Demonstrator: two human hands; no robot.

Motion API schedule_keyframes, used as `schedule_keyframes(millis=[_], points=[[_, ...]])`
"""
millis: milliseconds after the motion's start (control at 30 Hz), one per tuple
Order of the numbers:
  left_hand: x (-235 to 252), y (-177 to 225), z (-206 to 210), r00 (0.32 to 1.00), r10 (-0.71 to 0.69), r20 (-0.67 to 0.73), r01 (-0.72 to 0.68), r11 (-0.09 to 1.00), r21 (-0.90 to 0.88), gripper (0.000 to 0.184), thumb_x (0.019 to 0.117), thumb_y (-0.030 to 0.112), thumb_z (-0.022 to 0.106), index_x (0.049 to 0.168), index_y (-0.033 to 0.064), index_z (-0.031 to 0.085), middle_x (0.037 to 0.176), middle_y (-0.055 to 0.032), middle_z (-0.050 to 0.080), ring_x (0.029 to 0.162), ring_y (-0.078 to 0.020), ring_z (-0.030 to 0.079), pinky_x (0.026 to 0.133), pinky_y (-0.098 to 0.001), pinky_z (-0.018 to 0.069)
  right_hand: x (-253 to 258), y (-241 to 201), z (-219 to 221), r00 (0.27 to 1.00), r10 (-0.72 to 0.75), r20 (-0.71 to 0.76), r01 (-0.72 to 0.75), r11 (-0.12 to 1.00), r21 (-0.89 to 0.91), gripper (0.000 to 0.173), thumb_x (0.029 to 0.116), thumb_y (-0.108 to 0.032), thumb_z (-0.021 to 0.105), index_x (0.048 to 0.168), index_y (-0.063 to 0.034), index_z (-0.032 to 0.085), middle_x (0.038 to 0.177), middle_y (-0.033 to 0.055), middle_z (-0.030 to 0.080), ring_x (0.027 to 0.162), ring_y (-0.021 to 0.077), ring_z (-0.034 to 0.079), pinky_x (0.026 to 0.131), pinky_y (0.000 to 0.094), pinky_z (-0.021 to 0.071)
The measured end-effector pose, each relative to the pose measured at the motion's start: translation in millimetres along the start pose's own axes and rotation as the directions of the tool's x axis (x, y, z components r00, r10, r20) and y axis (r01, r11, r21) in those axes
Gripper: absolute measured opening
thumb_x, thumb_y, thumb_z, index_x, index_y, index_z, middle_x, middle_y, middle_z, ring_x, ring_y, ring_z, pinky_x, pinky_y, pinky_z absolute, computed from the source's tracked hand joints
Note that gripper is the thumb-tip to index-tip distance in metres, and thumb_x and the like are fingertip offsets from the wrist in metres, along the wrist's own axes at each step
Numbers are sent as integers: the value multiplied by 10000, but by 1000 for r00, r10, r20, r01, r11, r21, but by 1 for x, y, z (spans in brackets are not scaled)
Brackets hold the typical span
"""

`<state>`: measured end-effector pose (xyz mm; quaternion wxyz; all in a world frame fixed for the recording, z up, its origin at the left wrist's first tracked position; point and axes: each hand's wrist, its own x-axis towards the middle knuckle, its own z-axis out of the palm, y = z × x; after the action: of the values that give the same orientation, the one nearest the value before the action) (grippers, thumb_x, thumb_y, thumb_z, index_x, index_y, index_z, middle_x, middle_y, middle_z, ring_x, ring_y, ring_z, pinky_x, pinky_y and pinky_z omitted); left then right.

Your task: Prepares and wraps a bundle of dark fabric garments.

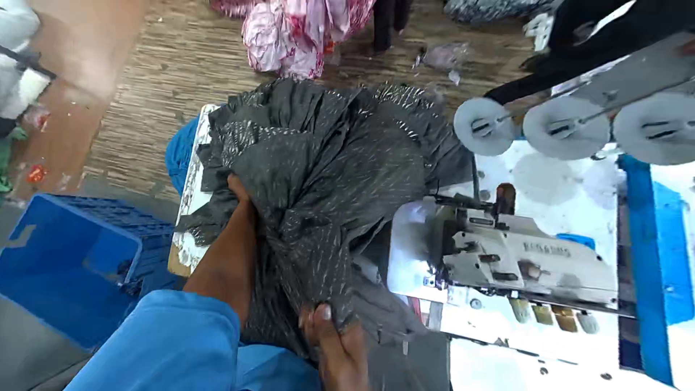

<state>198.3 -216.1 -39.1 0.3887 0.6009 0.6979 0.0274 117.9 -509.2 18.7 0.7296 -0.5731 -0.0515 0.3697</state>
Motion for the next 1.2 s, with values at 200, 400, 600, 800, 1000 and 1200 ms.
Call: schedule_keyframes(millis=[200,400,600,800,1000,1200], points=[[-13,-12,-38,999,-44,-22,35,944,-329,370,1111,108,383,1336,-155,515,1353,-323,571,1278,-370,569,1097,-465,435,-1,-12,-8,990,-135,47,139,987,-75,294,1075,-352,509,937,-123,633,755,-42,641,700,67,624,680,278,551],[-26,-141,-143,935,187,301,174,498,-849,238,1102,337,423,1022,144,537,764,17,633,734,-159,692,747,-376,620,30,-54,-1,932,-190,309,293,897,-332,353,1067,-491,484,923,-204,631,708,-53,579,636,79,568,641,289,537],[-92,-222,-143,740,-22,672,632,363,-685,146,1046,152,558,1143,71,632,842,-44,648,601,-98,584,549,-242,531,89,-79,107,771,-53,635,480,703,-524,333,1092,-285,449,884,-94,628,646,-42,547,521,52,499,483,235,443],[-85,-199,-151,466,186,865,846,194,-497,146,1017,71,454,994,49,597,773,-50,597,560,-77,540,538,-198,499,110,-73,168,411,362,837,698,465,-544,418,1084,-304,462,812,-67,675,688,-9,654,657,82,653,646,305,563],[-115,-204,-93,534,405,743,767,139,-627,278,1051,177,388,935,104,629,696,-3,592,611,-108,575,654,-283,525,147,-46,242,279,657,700,735,323,-596,399,1097,-278,472,862,-38,688,754,37,651,701,130,617,697,376,513],[-133,-184,-68,875,-30,483,473,258,-842,294,1009,382,636,1095,112,714,671,-31,594,448,-69,423,444,-200,391,170,49,236,147,692,707,574,522,-631,492,1133,-325,349,1035,13,694,943,91,708,854,126,671,800,344,556]])
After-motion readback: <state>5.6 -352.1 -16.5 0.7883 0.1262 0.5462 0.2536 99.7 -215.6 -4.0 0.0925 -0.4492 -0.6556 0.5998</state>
